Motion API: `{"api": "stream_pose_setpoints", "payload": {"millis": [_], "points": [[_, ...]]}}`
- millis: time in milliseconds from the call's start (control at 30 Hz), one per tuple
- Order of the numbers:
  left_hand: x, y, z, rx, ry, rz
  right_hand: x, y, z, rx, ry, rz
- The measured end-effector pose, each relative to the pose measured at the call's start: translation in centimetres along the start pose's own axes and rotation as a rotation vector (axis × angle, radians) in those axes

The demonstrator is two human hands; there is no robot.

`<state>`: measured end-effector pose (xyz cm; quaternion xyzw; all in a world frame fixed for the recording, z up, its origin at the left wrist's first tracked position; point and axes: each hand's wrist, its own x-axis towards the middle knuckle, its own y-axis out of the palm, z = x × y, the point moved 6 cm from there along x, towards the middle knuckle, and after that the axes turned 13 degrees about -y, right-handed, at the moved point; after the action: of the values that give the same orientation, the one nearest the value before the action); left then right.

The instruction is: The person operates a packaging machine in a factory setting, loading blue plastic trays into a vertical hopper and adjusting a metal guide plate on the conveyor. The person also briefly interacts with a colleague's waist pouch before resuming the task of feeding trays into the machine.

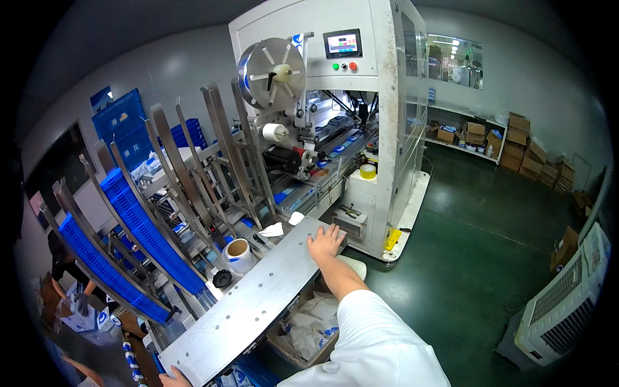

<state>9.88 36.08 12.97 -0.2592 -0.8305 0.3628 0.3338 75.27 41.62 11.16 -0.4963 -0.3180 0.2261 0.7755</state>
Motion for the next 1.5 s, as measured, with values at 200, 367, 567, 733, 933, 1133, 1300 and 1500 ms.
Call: {"api": "stream_pose_setpoints", "payload": {"millis": [200, 367, 567, 733, 933, 1133, 1300, 1500], "points": [[0.1, 0.0, 0.0, -0.018, -0.02, 0.025, 0.1, 0.1, -0.1, -0.002, -0.003, -0.026], [0.2, 0.2, 0.2, -0.025, -0.018, 0.038, 0.0, 0.2, -0.1, -0.004, -0.013, -0.028], [0.1, 0.2, 0.2, -0.022, -0.012, -0.004, 0.1, 0.1, -0.1, 0.007, -0.013, -0.013], [-0.1, -0.1, -0.1, -0.01, -0.006, 0.004, 0.0, 0.1, 0.0, -0.01, -0.016, -0.013], [-0.1, -0.4, -0.4, -0.036, -0.011, -0.006, 0.1, 0.2, -0.1, -0.018, -0.005, 0.01], [-0.2, -0.7, -0.5, -0.018, -0.019, 0.006, 0.1, 0.2, -0.1, -0.036, -0.006, 0.002], [-0.2, -0.7, -0.7, -0.018, -0.026, 0.01, 0.1, 0.2, -0.2, -0.011, -0.009, -0.005], [-0.3, -0.8, -0.9, -0.02, -0.019, 0.031, 0.1, 0.4, -0.2, -0.006, -0.008, -0.032]]}}
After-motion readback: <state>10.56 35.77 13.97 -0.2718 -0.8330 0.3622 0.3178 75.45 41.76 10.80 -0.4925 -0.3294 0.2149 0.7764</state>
